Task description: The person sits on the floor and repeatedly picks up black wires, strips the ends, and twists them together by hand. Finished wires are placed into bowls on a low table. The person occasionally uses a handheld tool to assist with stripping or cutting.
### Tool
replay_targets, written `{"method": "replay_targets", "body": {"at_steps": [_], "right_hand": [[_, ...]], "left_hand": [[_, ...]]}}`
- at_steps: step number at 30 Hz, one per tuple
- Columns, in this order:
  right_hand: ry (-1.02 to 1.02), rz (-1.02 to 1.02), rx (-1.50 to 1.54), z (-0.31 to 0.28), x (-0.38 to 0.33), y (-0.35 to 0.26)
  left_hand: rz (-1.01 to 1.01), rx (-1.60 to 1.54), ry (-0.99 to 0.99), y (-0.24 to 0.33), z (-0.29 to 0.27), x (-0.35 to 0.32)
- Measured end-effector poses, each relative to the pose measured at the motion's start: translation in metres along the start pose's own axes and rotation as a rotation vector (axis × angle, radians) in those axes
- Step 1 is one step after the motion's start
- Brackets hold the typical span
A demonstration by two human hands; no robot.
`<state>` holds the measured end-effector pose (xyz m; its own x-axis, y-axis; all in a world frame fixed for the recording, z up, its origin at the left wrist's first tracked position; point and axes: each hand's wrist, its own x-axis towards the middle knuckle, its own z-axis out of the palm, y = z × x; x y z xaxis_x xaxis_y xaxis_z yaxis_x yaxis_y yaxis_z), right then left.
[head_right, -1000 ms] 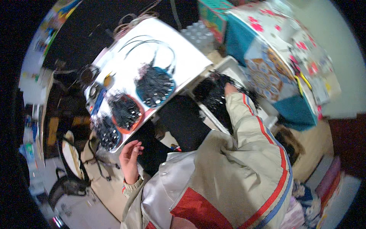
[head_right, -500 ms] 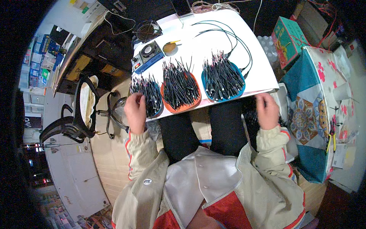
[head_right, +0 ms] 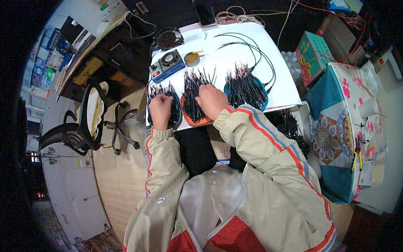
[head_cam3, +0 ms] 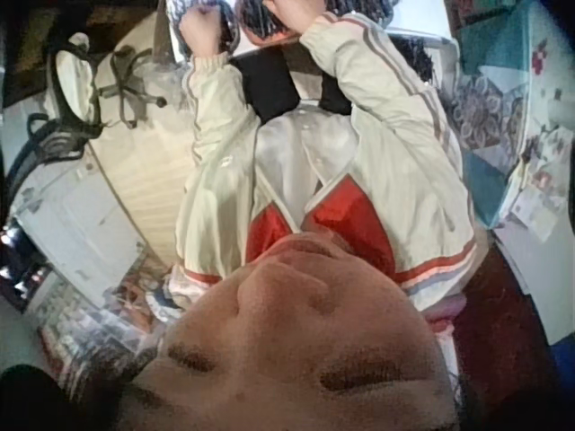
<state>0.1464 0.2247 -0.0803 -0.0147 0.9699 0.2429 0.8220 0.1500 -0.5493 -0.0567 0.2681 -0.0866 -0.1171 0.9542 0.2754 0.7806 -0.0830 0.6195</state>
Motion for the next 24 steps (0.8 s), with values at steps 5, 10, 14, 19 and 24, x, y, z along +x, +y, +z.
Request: {"method": "replay_targets", "body": {"at_steps": [5,10,14,19,24], "right_hand": [[0.015,0.012,0.041,0.005,0.004,0.004],[0.107,-0.041,0.116,0.013,0.009,0.001],[0.115,-0.024,0.282,0.009,0.015,-0.002],[0.313,-0.081,0.755,-0.027,0.006,-0.026],[0.092,-0.07,0.978,-0.079,-0.05,-0.054]], "left_hand": [[-0.03,-0.289,0.088,0.008,-0.02,-0.004],[-0.102,-1.141,0.008,0.037,-0.038,-0.023],[-0.195,-1.272,-0.23,0.057,-0.059,-0.053],[-0.209,-1.354,-0.276,0.077,-0.07,-0.081],[-0.172,-1.393,-0.257,0.098,-0.073,-0.098]]}}
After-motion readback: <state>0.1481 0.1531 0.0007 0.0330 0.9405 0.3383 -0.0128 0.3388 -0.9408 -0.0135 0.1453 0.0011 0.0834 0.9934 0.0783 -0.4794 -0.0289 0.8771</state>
